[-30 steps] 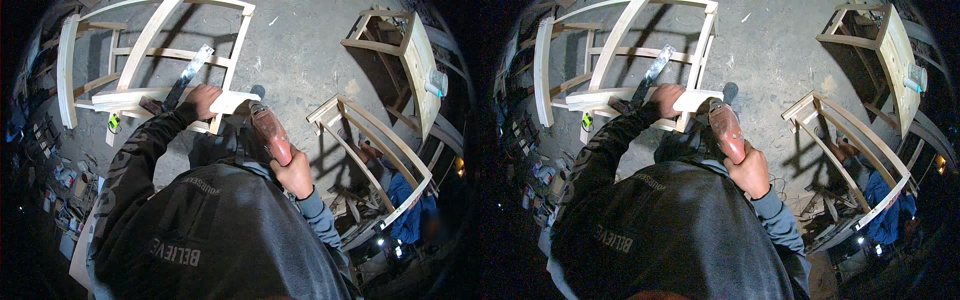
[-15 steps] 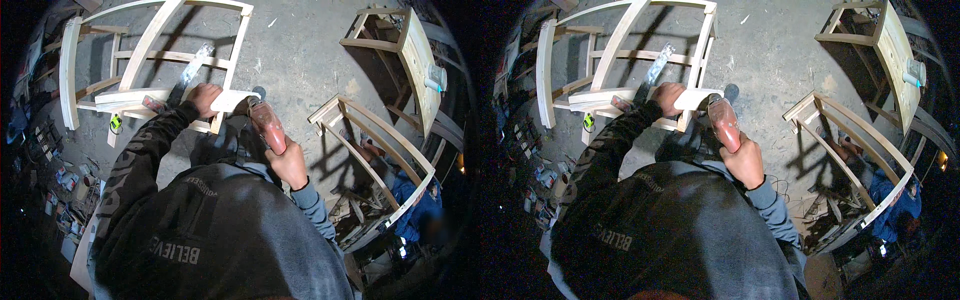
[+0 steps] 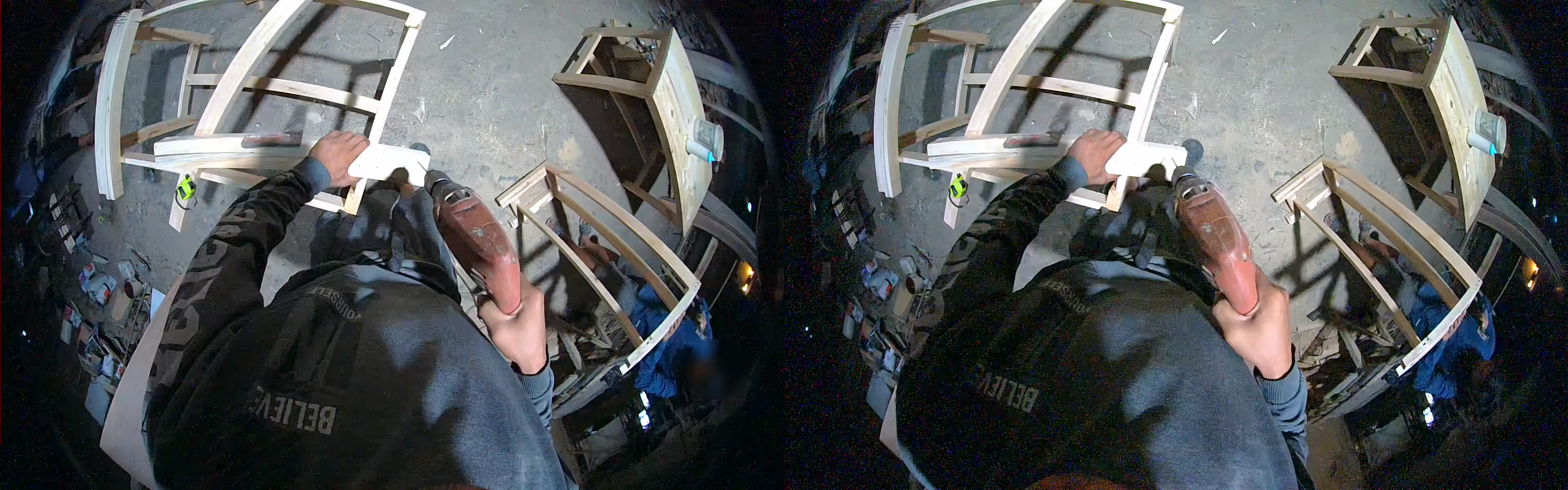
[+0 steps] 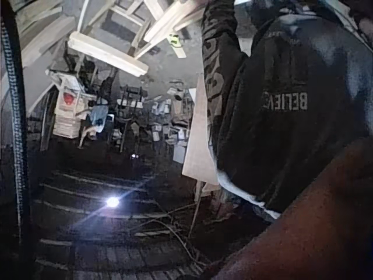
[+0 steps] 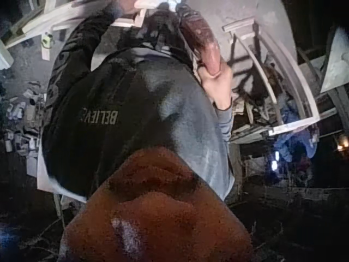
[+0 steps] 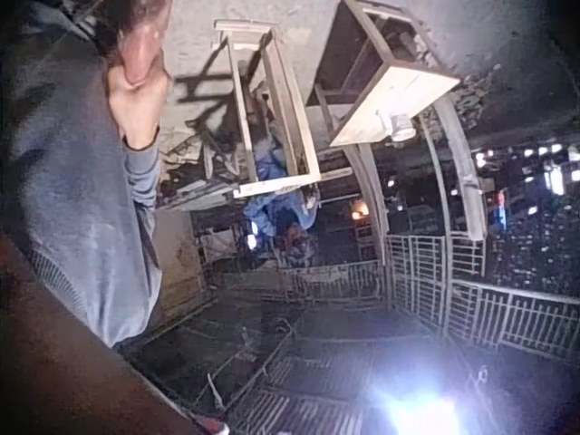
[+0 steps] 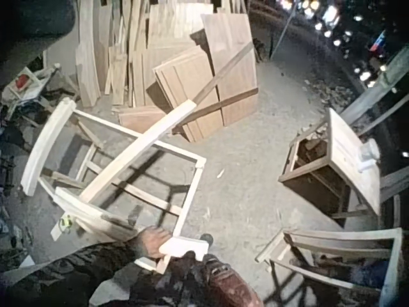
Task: Measuring a piece of wood with a tape measure, marking it with a pencil, and using a drill to create a pilot hole.
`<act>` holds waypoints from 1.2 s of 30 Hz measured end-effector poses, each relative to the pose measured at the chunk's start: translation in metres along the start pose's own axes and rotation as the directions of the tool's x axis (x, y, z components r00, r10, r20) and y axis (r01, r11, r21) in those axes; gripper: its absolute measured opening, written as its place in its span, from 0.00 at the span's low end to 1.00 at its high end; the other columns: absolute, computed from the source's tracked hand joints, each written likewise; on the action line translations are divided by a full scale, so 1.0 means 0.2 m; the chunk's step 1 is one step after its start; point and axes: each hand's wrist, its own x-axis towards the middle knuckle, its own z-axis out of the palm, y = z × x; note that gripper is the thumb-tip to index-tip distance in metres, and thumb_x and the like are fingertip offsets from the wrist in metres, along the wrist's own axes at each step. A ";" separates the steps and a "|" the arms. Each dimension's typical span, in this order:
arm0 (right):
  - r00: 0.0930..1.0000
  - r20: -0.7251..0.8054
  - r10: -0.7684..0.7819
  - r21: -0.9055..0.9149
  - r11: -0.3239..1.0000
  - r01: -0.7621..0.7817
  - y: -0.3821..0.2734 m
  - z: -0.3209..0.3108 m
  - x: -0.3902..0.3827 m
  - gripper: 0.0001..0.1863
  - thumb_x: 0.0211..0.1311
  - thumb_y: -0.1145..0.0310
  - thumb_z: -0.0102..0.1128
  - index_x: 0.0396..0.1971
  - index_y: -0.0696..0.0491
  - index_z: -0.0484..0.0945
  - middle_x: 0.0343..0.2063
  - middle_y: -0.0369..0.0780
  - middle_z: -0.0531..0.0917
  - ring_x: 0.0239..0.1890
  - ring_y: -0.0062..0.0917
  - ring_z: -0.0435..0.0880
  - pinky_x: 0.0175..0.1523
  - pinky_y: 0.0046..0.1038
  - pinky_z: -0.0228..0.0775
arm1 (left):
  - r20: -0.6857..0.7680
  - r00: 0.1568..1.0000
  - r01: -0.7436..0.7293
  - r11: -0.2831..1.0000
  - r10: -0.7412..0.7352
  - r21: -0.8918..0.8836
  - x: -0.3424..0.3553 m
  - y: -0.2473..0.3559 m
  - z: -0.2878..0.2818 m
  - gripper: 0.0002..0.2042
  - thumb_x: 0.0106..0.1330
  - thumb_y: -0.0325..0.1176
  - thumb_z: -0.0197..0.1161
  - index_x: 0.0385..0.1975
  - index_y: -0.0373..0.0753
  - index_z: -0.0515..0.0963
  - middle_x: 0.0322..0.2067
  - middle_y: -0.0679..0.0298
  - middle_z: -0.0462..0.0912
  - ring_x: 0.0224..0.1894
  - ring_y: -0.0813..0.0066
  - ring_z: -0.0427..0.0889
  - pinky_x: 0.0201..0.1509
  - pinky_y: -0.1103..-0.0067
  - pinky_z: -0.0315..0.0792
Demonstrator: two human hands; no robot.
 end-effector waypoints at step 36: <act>0.990 0.133 0.043 -0.095 0.995 -0.030 0.01 0.04 0.26 0.17 0.49 0.69 0.64 0.38 0.65 0.81 0.25 0.52 0.84 0.30 0.38 0.87 0.41 0.36 0.78 | 0.097 0.995 0.026 0.998 -0.032 0.061 0.00 0.00 0.03 0.35 0.54 0.55 0.69 0.57 0.38 0.72 0.51 0.60 0.77 0.56 0.63 0.76 0.60 0.65 0.69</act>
